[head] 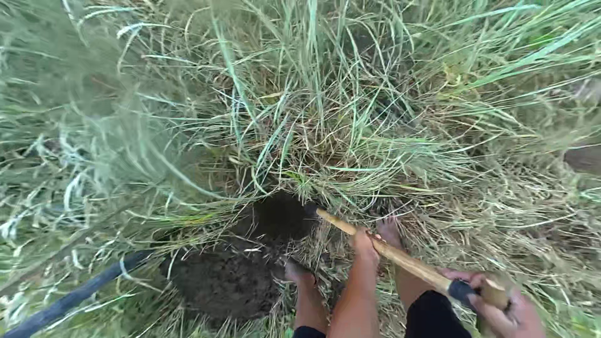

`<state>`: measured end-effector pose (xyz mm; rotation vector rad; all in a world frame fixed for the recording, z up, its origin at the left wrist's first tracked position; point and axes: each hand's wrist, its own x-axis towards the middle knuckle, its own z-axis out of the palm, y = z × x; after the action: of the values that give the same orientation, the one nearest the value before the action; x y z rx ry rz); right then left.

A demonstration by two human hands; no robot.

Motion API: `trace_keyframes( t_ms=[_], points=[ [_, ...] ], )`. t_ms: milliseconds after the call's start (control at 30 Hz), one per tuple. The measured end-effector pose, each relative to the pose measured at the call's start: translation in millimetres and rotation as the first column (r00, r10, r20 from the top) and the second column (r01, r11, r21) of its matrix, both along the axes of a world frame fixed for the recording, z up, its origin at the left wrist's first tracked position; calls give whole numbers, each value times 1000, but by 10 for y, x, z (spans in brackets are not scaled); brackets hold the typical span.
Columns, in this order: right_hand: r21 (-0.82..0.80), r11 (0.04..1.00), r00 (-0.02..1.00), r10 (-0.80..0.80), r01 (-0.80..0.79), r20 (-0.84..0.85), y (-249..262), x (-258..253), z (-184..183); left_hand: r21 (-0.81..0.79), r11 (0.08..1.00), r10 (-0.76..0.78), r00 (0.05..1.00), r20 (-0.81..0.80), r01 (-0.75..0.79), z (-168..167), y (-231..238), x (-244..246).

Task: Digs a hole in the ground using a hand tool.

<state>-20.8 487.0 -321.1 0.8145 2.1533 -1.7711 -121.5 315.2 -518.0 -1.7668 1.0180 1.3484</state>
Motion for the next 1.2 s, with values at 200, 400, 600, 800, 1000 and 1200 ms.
trace_keyframes(
  t_ms=[200, 400, 600, 800, 1000, 1200],
  points=[
    [66, 996, 997, -59, 56, 50, 582, 9, -892, -115, 993, -1, 999, -32, -3, -661, 366, 61],
    [80, 995, 997, -56, 52, 46, 1007, 317, -1582, -193, 981, 2, 995, -97, -21, -1072, 614, 254],
    [119, 958, 874, -285, 259, 393, 1527, -201, -2211, -206, 962, -193, 980, -39, 181, -1230, 877, 49],
    [172, 942, 831, -334, 287, 445, 842, -146, -1451, 78, 967, 256, 937, -237, -244, -1393, -87, 161],
    [252, 922, 885, -362, 294, 293, -285, 736, -373, 101, 992, 92, 986, -138, -79, -744, -911, 623],
    [56, 969, 960, -245, 239, 136, 239, 873, 821, 130, 967, 247, 939, -240, -221, 954, -791, 677]
  ],
)
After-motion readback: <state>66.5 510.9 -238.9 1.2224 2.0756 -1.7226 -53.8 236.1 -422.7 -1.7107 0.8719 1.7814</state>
